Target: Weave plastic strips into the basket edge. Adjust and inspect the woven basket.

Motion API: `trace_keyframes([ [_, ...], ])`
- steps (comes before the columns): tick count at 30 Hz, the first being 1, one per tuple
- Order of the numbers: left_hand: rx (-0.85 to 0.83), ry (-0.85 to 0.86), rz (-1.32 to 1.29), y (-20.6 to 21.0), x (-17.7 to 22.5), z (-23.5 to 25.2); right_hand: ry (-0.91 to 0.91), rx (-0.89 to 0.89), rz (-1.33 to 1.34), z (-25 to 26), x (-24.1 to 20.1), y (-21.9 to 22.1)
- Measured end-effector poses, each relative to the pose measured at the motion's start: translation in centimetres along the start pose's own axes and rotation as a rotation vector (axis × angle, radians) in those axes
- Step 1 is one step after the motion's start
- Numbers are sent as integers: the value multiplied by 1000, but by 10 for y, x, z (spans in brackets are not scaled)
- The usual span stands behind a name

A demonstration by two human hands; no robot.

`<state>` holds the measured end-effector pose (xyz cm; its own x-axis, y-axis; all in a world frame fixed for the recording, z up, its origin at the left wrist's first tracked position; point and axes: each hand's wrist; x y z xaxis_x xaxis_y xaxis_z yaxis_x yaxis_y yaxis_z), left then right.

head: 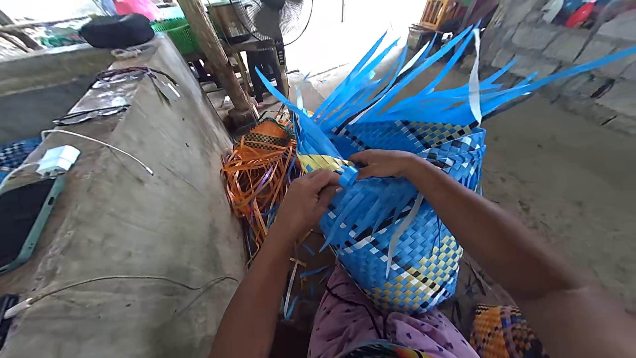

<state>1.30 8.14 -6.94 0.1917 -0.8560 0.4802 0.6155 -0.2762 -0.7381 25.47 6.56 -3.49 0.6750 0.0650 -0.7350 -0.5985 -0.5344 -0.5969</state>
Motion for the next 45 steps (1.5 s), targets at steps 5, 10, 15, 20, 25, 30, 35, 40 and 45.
trace_keyframes([
  [5,4,131,211,0,8,20,75,-10,-82,-1,-7,0],
  [10,-66,177,292,5,-6,17,63,-10,-87,1,-5,1],
  [15,-29,107,157,-3,6,20,27,0,-95,7,-3,2],
  [20,8,2,298,19,-18,0,6,38,-144,7,14,-3],
  [25,-145,-320,201,36,-14,-26,-47,124,-176,0,21,-3],
  [30,-161,-382,-47,53,-59,-68,-53,250,-304,-12,19,-4],
  [35,-73,-613,-47,36,-82,-95,-89,403,-320,-22,20,0],
  [40,274,-282,-1006,25,-37,-42,-306,577,-373,-24,6,23],
  [45,-143,123,-1415,23,-21,-19,-416,668,-569,-23,4,29],
])
Point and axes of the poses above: each hand's wrist, its own z-axis towards the middle knuckle, its own y-axis out of the palm, x = y × z, and after that the axes turned 9 degrees about -x, right-handed
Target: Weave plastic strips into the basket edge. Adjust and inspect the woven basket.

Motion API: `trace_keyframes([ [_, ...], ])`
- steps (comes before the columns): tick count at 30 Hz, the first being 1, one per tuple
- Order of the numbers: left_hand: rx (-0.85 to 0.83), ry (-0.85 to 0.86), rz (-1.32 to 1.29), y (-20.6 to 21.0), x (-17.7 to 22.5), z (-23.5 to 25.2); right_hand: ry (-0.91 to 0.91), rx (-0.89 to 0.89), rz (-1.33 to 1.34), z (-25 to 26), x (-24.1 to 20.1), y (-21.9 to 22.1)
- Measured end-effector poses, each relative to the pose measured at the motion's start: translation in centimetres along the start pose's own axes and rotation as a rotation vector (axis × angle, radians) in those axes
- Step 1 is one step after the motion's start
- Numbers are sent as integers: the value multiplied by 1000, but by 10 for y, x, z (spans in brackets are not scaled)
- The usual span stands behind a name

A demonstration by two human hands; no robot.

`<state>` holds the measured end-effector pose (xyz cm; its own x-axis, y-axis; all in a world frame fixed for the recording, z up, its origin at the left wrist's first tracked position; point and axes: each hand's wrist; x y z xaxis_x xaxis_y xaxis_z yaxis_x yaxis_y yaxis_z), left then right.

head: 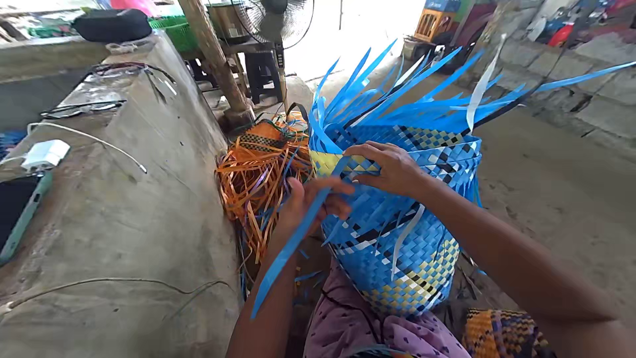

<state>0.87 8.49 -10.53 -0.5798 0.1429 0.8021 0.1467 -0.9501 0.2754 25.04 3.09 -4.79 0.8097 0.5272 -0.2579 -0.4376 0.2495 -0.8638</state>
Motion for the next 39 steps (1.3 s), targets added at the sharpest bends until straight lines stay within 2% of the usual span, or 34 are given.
trace_keyframes([
  [2,27,-96,66,3,0,-25,0,1,-24,-2,4,-4],
  [4,143,-189,123,5,-5,-57,22,2,-22,-4,6,-9],
  [7,279,-371,321,-3,-12,-105,56,31,22,-1,8,-12],
  [9,302,-474,473,-9,-11,-118,90,10,78,4,7,-13],
  [11,290,-504,669,-9,1,-103,125,-60,168,11,3,-17],
  [14,375,-450,938,8,33,-39,155,-173,309,24,-3,-22],
  [16,415,-357,1015,20,50,5,202,-213,353,29,-14,-25],
  [20,328,-113,1204,13,67,68,212,-224,414,30,-24,-28],
  [22,316,-96,1285,6,75,85,211,-244,435,29,-25,-30],
  [28,327,-132,1302,-1,87,95,266,-280,561,28,-24,-34],
  [34,37,-210,1460,10,82,97,324,-284,586,30,-25,-34],
  [39,-119,-262,1584,20,79,100,323,-253,620,31,-18,-28],
])
Point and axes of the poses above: each hand's wrist, its own z-axis towards the middle knuckle, its own y-axis out of the palm, x = y × z, and after that the axes turned 9 degrees about -x, right-handed
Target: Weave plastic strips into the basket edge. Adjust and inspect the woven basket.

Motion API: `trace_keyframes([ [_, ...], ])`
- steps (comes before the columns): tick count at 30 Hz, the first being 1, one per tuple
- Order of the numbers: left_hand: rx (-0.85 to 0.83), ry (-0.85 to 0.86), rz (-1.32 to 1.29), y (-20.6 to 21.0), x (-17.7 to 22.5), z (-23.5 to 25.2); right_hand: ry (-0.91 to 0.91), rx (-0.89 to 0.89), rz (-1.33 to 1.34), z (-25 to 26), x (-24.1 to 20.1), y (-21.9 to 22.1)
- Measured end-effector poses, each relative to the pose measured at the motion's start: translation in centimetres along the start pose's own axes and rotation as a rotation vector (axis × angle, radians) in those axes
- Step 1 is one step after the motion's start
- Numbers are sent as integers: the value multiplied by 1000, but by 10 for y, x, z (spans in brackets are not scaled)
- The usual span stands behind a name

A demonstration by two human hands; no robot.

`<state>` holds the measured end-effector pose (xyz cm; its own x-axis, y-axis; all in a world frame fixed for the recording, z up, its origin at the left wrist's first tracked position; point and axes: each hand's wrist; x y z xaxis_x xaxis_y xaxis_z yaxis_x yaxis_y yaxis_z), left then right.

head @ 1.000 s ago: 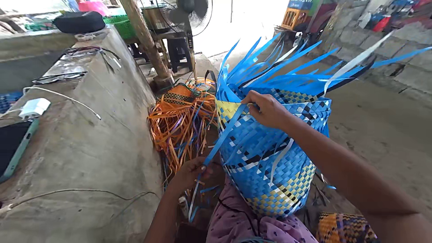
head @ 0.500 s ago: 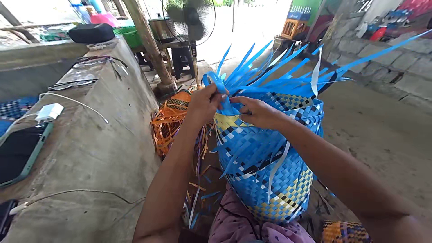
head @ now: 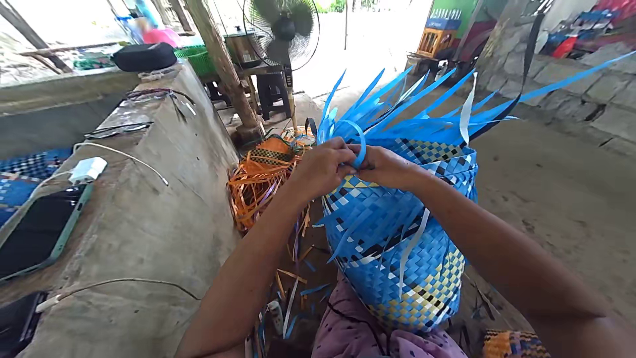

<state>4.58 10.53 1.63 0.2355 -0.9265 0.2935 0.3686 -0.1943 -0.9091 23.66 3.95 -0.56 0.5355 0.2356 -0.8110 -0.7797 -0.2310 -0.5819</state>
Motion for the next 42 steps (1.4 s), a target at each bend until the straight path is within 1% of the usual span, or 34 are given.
trace_keyframes([
  [2,63,-30,47,9,5,-7,10,0,11,-1,1,-2],
  [3,113,-80,72,13,9,-13,7,7,16,-3,0,-3],
  [4,139,-171,86,17,12,-19,5,12,29,-5,-1,-3],
  [6,108,-407,70,26,19,-26,-16,18,74,-7,-1,-3],
  [7,78,-503,55,31,22,-25,-40,33,85,-6,2,-1],
  [8,70,-559,37,37,24,-24,-54,61,77,-4,3,3],
  [10,142,-552,-34,51,22,-23,-63,115,23,1,5,10],
  [12,204,-462,-158,66,13,-30,-56,146,1,3,11,13],
  [13,209,-422,-207,74,9,-37,-51,164,4,3,14,13],
  [15,158,-392,-253,88,-2,-56,-75,204,-11,4,23,10],
  [16,126,-397,-250,94,-9,-69,-86,217,-33,5,28,7],
  [18,126,-419,-209,107,-27,-104,-76,245,-62,4,33,4],
  [22,290,-543,-22,127,-77,-194,-38,249,-127,-4,43,-11],
  [23,331,-567,14,127,-83,-208,-28,243,-115,-5,43,-11],
  [26,407,-558,36,125,-89,-218,-62,242,-109,0,42,-5],
  [28,405,-487,-33,120,-97,-214,-50,218,-177,2,36,1],
  [30,413,-377,-97,115,-98,-192,33,228,-322,3,28,12],
  [32,431,-246,-140,105,-84,-158,118,248,-486,6,20,23],
  [33,426,-211,-159,95,-72,-138,130,264,-533,7,17,27],
  [35,368,-157,-134,70,-48,-99,76,311,-554,8,13,31],
  [38,343,28,11,42,-33,-56,-88,350,-504,8,17,33],
  [42,289,124,138,19,-18,-29,-97,333,-448,5,18,31],
])
Point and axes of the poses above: each hand's wrist, its own z-axis towards the middle knuckle, its own y-axis out of the palm, x = y × z, and after that the axes turned 9 degrees about -x, right-handed
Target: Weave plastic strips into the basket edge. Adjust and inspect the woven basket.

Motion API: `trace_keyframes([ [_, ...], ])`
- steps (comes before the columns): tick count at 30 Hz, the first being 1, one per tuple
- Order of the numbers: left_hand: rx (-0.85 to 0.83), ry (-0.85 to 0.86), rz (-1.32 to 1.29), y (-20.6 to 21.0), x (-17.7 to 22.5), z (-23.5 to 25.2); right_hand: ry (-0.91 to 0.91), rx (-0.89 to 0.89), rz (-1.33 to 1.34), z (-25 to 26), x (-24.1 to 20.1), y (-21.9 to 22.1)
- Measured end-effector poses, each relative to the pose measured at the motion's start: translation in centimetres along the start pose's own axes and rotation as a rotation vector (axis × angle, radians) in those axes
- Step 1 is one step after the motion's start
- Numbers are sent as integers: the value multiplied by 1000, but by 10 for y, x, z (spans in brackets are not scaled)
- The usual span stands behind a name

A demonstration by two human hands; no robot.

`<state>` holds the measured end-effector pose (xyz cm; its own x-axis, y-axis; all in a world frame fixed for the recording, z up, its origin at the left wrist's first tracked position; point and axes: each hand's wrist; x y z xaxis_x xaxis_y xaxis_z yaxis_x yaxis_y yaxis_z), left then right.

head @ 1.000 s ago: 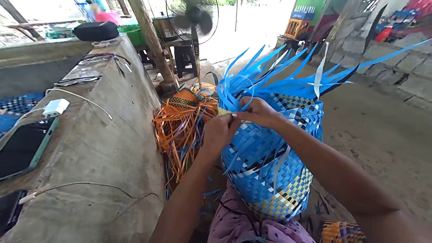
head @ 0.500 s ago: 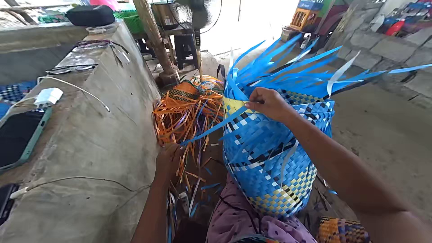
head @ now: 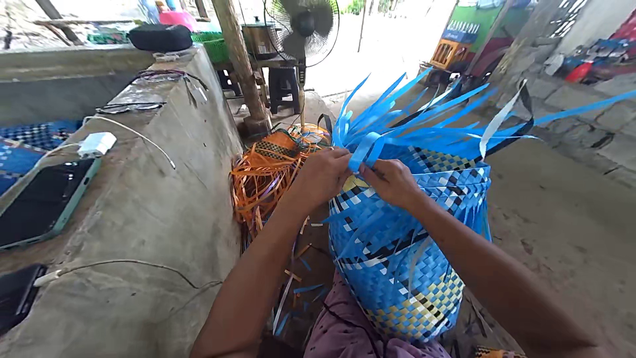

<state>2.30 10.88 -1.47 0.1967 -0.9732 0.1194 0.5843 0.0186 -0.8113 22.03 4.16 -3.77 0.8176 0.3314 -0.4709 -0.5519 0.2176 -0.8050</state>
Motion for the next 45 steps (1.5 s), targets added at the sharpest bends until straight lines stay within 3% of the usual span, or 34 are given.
trace_keyframes([
  [6,-101,66,31,10,-2,3,58,-32,32,-3,2,-6],
  [11,-53,-13,-22,5,8,7,89,-59,104,-4,1,-9],
  [14,-55,-58,-66,16,2,3,10,-143,172,-8,18,-14],
  [17,-156,-271,-124,20,-1,-11,5,-277,213,-6,31,-24],
  [20,-354,-551,-223,26,2,-15,44,-286,176,2,28,-18],
  [23,-307,-507,-353,43,1,-22,86,-281,124,8,27,-12],
  [27,-176,-463,-533,60,-7,-65,120,-214,144,6,42,-11],
  [31,-197,-795,-516,56,-24,-149,189,-163,152,-4,71,-27],
  [33,-109,-918,-543,45,-25,-182,235,-153,164,-9,75,-31],
  [34,-12,-881,-596,39,-24,-190,249,-149,158,-8,71,-31],
  [36,219,-614,-805,27,-22,-198,299,-166,180,-5,59,-33],
  [38,315,-280,-1048,7,-22,-184,379,-216,210,2,44,-32],
  [40,405,-86,-1181,-9,-11,-158,398,-273,192,9,32,-29],
  [42,411,-27,-1135,-20,5,-132,350,-299,169,11,21,-27],
  [45,256,-5,-879,-23,21,-107,193,-243,156,3,11,-27],
])
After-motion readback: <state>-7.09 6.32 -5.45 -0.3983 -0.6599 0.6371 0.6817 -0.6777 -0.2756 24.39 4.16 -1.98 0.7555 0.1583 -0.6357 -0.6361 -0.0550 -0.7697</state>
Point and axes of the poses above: each hand's wrist, its own z-axis towards the middle knuckle, its own y-axis out of the palm, x = y × z, and after that the axes turned 9 degrees about -x, right-handed
